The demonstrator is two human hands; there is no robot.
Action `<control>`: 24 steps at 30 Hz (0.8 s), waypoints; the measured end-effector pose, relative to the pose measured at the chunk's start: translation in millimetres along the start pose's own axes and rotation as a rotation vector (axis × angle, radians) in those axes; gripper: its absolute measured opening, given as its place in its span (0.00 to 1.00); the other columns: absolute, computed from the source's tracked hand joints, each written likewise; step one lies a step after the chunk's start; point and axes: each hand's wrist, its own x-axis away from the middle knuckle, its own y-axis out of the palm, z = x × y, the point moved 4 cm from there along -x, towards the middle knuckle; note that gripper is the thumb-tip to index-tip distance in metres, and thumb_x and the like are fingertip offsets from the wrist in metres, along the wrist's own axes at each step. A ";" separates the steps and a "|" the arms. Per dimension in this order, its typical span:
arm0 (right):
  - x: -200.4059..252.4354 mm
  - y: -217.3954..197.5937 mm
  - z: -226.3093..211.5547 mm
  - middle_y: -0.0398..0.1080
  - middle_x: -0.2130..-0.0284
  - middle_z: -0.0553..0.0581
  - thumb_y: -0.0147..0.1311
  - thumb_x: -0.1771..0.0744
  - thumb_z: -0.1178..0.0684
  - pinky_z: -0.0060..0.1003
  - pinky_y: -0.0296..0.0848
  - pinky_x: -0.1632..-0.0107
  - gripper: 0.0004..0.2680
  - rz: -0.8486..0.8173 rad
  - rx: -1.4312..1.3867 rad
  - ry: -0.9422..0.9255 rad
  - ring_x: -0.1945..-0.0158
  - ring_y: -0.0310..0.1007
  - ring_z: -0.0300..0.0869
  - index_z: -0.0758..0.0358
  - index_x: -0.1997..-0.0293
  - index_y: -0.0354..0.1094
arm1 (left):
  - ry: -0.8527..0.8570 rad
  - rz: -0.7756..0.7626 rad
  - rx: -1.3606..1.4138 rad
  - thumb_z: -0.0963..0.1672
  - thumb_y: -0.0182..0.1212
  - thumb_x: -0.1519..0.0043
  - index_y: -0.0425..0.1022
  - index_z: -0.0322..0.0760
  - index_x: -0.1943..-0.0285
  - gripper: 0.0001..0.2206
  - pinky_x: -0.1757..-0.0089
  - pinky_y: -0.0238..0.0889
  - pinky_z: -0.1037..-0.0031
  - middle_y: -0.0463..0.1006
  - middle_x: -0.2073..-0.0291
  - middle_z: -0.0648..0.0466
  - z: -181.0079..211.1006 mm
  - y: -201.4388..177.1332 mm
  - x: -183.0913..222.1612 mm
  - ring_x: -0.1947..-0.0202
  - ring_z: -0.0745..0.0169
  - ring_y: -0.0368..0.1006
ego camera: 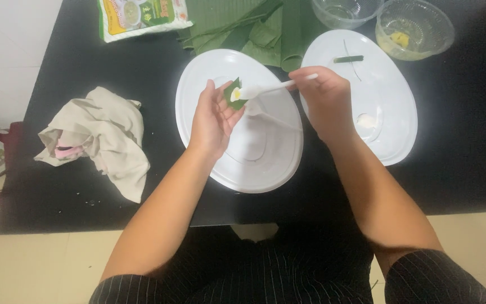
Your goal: Folding green leaves into small pockets and filling them with a white paste using a spoon to create pastries.
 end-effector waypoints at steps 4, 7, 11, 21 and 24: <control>3.0 -2.6 17.1 0.72 0.73 0.58 0.52 0.29 0.58 0.39 0.73 0.58 0.05 -0.011 -0.034 0.084 0.68 0.70 0.42 0.67 0.58 0.75 | 0.003 -0.012 0.012 0.58 0.33 0.32 0.58 0.28 0.29 0.34 0.36 0.57 0.62 0.68 0.36 0.37 -16.5 -11.3 -14.6 0.34 0.46 0.64; 2.3 -3.3 19.8 0.72 0.70 0.60 0.52 0.29 0.60 0.40 0.72 0.54 0.04 -0.006 -0.083 0.032 0.63 0.72 0.45 0.66 0.56 0.74 | -0.009 0.010 0.028 0.57 0.33 0.32 0.59 0.29 0.29 0.33 0.37 0.59 0.62 0.69 0.36 0.37 -0.8 0.6 -1.1 0.35 0.47 0.65; 4.0 -4.8 25.8 0.73 0.69 0.59 0.52 0.29 0.60 0.38 0.72 0.55 0.04 -0.008 -0.123 0.072 0.63 0.72 0.43 0.67 0.56 0.74 | -0.025 0.036 0.025 0.52 0.36 0.30 0.60 0.28 0.30 0.27 0.38 0.61 0.62 0.69 0.37 0.36 -17.8 -12.8 -15.3 0.37 0.46 0.67; 3.4 -9.3 27.8 0.73 0.67 0.60 0.55 0.30 0.64 0.36 0.70 0.59 0.03 -0.040 -0.025 0.001 0.65 0.71 0.42 0.68 0.56 0.73 | -0.048 0.150 -0.064 0.40 0.38 0.31 0.63 0.26 0.33 0.19 0.43 0.70 0.66 0.75 0.45 0.37 -14.7 -9.9 -11.6 0.46 0.53 0.76; 4.6 -8.8 28.6 0.73 0.67 0.60 0.54 0.29 0.63 0.36 0.70 0.59 0.02 -0.021 -0.061 -0.007 0.64 0.71 0.42 0.67 0.55 0.73 | -0.050 0.172 -0.035 0.40 0.38 0.31 0.65 0.26 0.33 0.18 0.44 0.71 0.67 0.75 0.45 0.36 -27.0 -21.8 -21.4 0.47 0.53 0.77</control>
